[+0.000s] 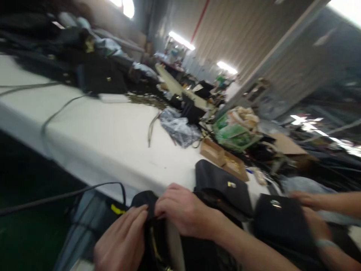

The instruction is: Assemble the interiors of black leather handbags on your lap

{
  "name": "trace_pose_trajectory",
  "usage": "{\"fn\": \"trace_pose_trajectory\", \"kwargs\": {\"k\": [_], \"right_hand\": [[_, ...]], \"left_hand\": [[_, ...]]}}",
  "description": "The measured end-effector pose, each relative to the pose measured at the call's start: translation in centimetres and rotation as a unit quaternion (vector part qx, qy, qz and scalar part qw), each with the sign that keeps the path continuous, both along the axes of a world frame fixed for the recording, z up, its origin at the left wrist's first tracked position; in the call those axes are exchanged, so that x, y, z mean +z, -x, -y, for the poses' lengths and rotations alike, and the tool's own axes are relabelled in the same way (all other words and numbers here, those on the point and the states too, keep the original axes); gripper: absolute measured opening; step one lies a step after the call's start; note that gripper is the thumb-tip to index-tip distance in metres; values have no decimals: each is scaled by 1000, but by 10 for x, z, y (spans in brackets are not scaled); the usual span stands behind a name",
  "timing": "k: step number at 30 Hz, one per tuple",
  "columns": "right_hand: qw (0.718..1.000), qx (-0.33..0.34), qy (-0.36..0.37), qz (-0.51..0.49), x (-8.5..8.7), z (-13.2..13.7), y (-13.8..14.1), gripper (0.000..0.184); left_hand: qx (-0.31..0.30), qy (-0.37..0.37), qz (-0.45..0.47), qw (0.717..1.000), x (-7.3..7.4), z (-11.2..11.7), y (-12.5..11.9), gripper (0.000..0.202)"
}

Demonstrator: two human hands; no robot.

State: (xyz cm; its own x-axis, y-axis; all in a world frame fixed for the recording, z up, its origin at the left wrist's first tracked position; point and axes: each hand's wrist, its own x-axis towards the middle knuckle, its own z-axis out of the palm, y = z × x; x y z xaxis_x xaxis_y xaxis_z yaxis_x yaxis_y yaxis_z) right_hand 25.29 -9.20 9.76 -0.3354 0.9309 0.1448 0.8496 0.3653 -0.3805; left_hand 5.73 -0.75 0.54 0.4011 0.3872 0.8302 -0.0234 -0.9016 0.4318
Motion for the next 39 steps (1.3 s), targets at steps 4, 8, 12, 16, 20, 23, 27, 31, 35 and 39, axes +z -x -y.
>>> {"fn": "trace_pose_trajectory", "kwargs": {"k": [4,8,12,16,20,23,27,31,35,39], "right_hand": [[998,26,-22,-51,3,-1,-9,29],[998,55,-13,-15,9,-4,-9,27],[996,32,-68,57,4,-5,-5,19],[963,-148,-175,141,4,20,18,6],[938,-267,-171,140,2,43,53,20],[917,-364,-149,70,-5,49,74,20],[872,-469,-117,-75,-22,58,91,19],[832,-515,-95,-184,-41,67,98,27],[799,-520,-55,-297,-47,63,96,30],[758,-550,-41,-348,-42,52,96,30]], "left_hand": [[10,65,-63,996,0,4,14,36],[-44,135,-46,989,5,-6,-1,40],[-78,169,-43,982,1,-13,-2,41],[-23,155,-56,986,2,-5,0,39],[10,123,-61,990,9,9,-7,36],[26,89,-70,993,13,15,-12,33],[41,65,-71,995,12,17,-12,27],[32,36,-76,996,10,13,-5,33],[8,25,-109,994,12,10,3,40],[-4,10,-141,990,13,11,9,43]]}}
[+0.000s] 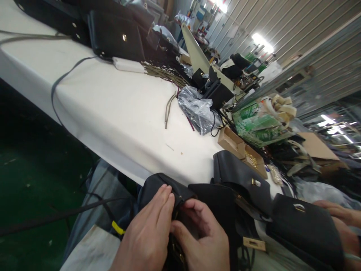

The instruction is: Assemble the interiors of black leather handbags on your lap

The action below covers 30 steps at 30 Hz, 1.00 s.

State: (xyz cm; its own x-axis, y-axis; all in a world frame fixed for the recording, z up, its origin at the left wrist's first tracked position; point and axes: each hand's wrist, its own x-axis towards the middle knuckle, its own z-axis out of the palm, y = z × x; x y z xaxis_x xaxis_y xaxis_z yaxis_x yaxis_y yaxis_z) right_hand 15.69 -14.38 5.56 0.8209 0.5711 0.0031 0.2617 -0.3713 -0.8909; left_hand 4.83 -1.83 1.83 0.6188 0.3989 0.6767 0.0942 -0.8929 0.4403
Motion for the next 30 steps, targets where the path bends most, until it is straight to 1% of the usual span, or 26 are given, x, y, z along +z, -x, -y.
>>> {"fn": "trace_pose_trajectory", "kwargs": {"k": [3,5,7,9,12,16,20,24,27,30], "right_hand": [[1000,-10,-6,-13,2,-4,0,30],[1000,-2,0,-2,0,-4,0,24],[999,9,9,37,-4,-1,0,18],[996,2,12,86,-10,2,2,16],[992,-44,6,121,-18,4,9,20],[988,-99,4,121,-22,-1,17,24],[986,-104,-2,132,-22,-3,14,26],[985,-113,-4,131,-24,1,6,31],[982,-132,14,138,-26,4,3,32],[980,-135,12,148,-30,4,3,33]], "left_hand": [[4,-13,-21,1000,-1,0,4,44],[-3,-27,-35,999,0,0,8,46],[-14,-32,-46,998,1,-2,12,48],[-22,-20,-48,998,3,-3,16,50],[-23,7,-45,999,5,-4,19,53],[-16,10,-38,999,5,-2,18,56],[3,10,-19,1000,2,6,13,58],[10,12,-13,1000,-1,14,9,59],[7,6,-14,1000,-2,16,8,59],[6,9,-17,1000,-3,14,7,59]]}}
